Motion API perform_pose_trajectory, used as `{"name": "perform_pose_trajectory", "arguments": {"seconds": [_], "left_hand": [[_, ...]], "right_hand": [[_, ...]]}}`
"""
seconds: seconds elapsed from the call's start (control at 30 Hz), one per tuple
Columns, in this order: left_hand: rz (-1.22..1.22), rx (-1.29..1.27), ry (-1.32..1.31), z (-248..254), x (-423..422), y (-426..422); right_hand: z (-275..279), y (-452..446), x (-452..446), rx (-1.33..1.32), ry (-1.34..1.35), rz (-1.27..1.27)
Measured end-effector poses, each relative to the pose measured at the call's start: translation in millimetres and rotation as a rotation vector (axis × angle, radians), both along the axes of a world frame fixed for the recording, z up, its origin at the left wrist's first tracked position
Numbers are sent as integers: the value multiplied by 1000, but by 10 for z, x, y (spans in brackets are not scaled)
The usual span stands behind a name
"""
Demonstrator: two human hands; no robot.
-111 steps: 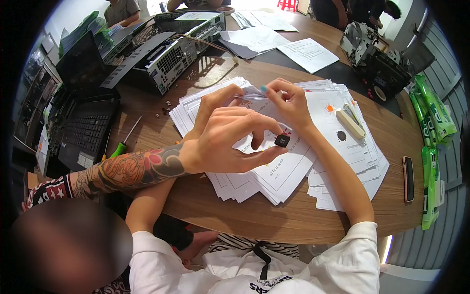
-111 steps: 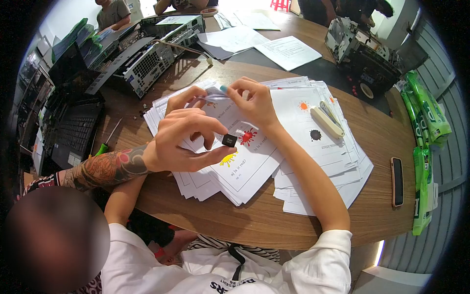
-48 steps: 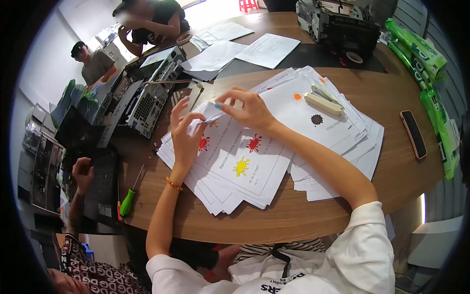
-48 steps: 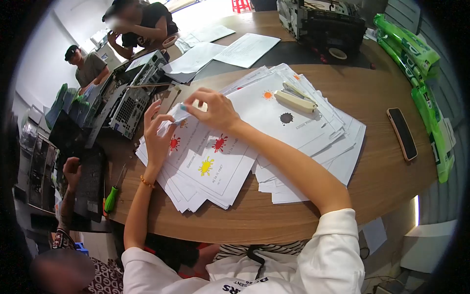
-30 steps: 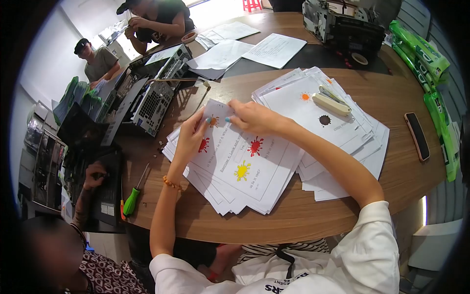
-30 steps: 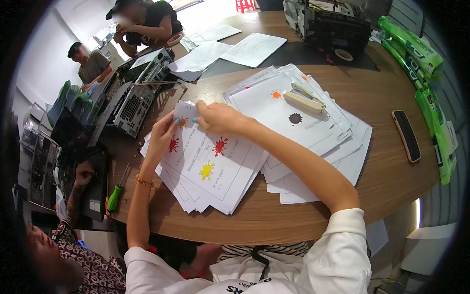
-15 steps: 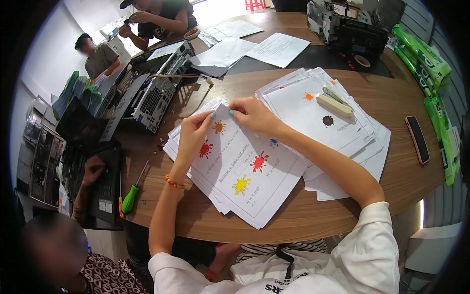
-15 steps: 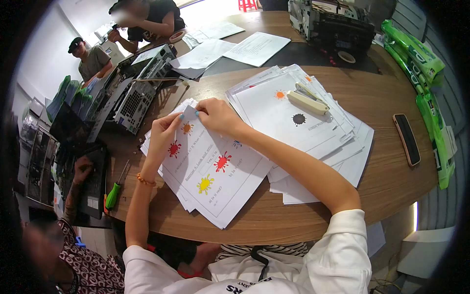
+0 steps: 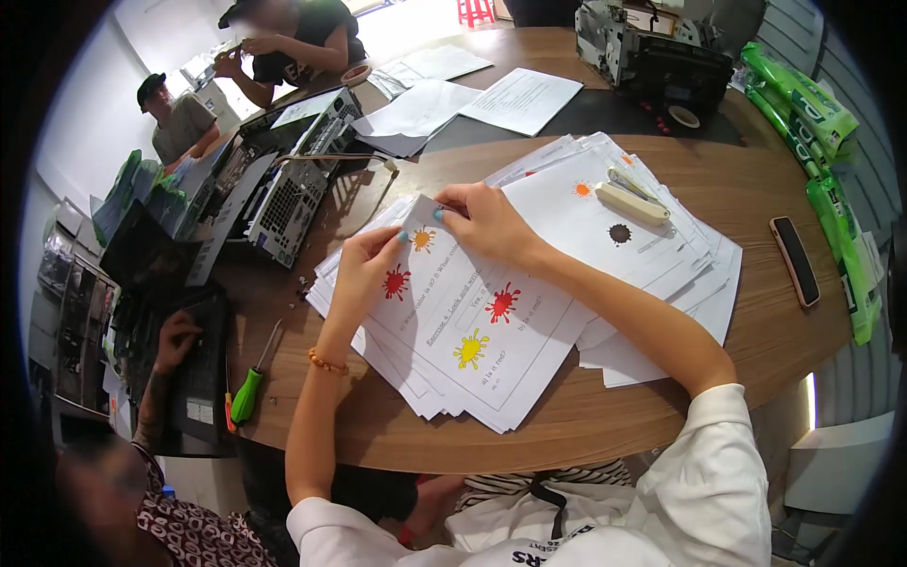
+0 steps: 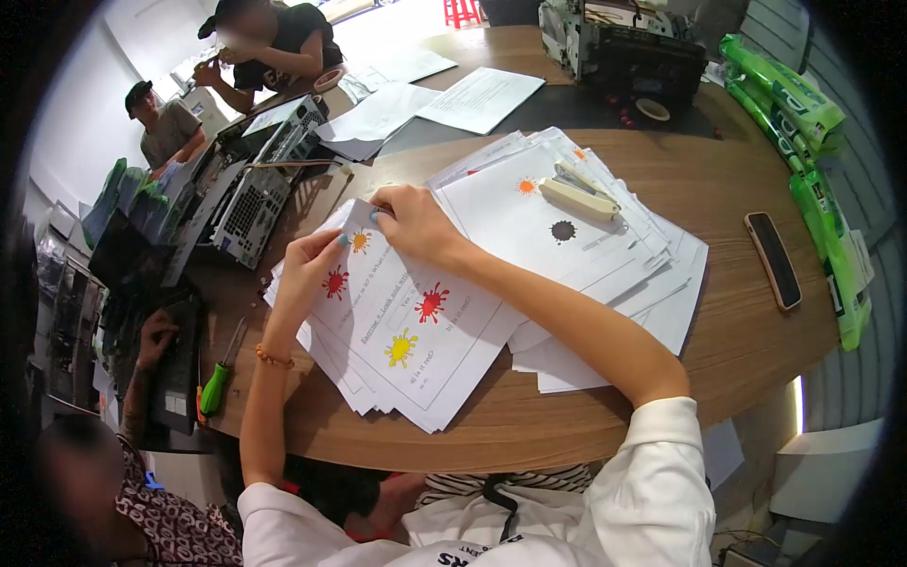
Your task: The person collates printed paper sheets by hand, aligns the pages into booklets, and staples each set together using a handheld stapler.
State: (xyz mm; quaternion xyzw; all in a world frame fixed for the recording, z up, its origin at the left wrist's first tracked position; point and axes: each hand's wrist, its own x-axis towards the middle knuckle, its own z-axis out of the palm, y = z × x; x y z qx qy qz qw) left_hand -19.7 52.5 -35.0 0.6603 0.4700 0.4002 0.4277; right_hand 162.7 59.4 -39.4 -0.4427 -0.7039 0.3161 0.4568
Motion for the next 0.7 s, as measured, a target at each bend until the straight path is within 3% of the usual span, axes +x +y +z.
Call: {"name": "perform_pose_trajectory", "arguments": {"seconds": [0.03, 0.1, 0.17, 0.27, 0.33, 0.4, 0.47, 0.57, 0.6, 0.67, 0.7], "left_hand": [[-13, -13, 6, -23, -23, 19], [-30, -28, 5, -47, -38, 37], [-46, -82, 67, -48, -40, 33], [-64, -92, 68, -42, -50, 33], [-57, -89, 89, -36, -54, 27], [-58, -81, 122, -25, -30, 28], [-49, -83, 76, -18, -14, 12], [-65, -37, 93, -38, -31, 32], [-56, -39, 96, -51, -38, 29], [-74, 9, 85, -71, -34, 30], [-68, 8, 89, -76, -30, 26]], "right_hand": [[45, 32, 52, -1, -7, -3], [191, 104, 252, 60, -485, 61], [360, 68, 731, 415, -808, -50], [725, -106, 1327, -63, -1285, -236], [776, -126, 1500, -198, -1291, -295], [789, -78, 1605, -648, -1354, -277], [678, 4, 1708, -597, -1325, -241], [757, -41, 1618, -236, -1101, -129], [780, -50, 1545, -233, -1099, -121], [800, -44, 1369, -142, -706, 94], [765, -49, 1247, -107, -672, 155]]}}
